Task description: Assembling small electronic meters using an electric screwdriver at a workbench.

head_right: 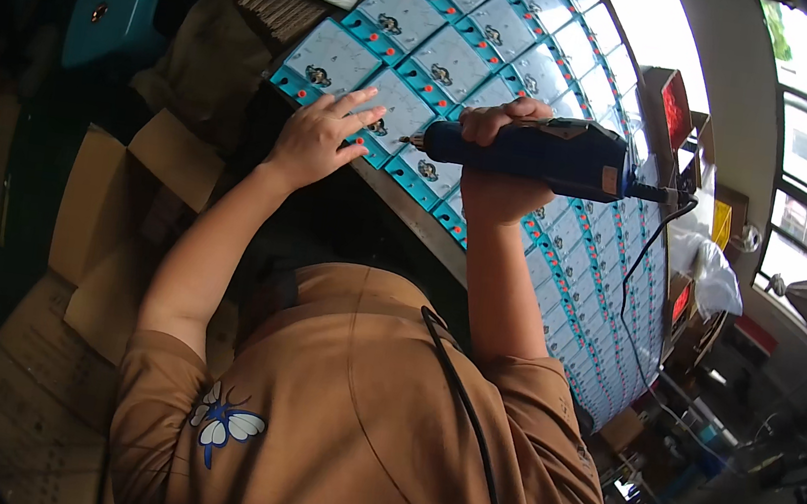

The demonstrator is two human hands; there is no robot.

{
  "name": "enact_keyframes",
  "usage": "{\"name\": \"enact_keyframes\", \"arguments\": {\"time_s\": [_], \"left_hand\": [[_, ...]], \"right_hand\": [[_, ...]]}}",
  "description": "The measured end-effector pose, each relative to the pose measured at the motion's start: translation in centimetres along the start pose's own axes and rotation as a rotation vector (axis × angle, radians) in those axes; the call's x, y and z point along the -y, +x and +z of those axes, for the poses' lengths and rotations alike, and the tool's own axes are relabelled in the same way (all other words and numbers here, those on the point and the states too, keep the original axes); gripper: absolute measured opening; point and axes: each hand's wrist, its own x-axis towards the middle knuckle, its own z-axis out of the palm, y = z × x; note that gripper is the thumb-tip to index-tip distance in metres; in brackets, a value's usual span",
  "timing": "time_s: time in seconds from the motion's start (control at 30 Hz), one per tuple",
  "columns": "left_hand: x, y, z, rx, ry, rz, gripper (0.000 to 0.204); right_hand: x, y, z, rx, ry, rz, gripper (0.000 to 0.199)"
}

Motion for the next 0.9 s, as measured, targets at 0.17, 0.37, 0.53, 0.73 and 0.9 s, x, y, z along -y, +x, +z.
{"name": "enact_keyframes", "arguments": {"time_s": [0.17,0.37,0.53,0.73,0.9], "left_hand": [[-0.9,1.4,-0.8,0.075,0.058,0.023,0.048],[-2.4,2.4,-1.1,0.120,0.102,0.030,0.048],[-5.3,3.6,-0.5,0.156,0.230,0.007,0.047],[-9.3,5.6,1.4,-0.061,0.223,-0.186,0.040],[-16.2,14.0,8.1,-0.092,-0.252,-0.225,0.009]], "right_hand": [[6.9,-3.1,-4.6,-0.110,-0.012,-0.107,0.047],[13.1,-8.9,-13.1,-0.344,0.173,-0.188,0.036],[18.1,-13.1,-21.4,-0.556,0.287,-0.241,0.034],[21.6,-15.3,-29.5,-0.935,0.364,-0.195,0.035],[22.6,-14.4,-35.7,-1.010,0.483,-0.139,0.028]]}}
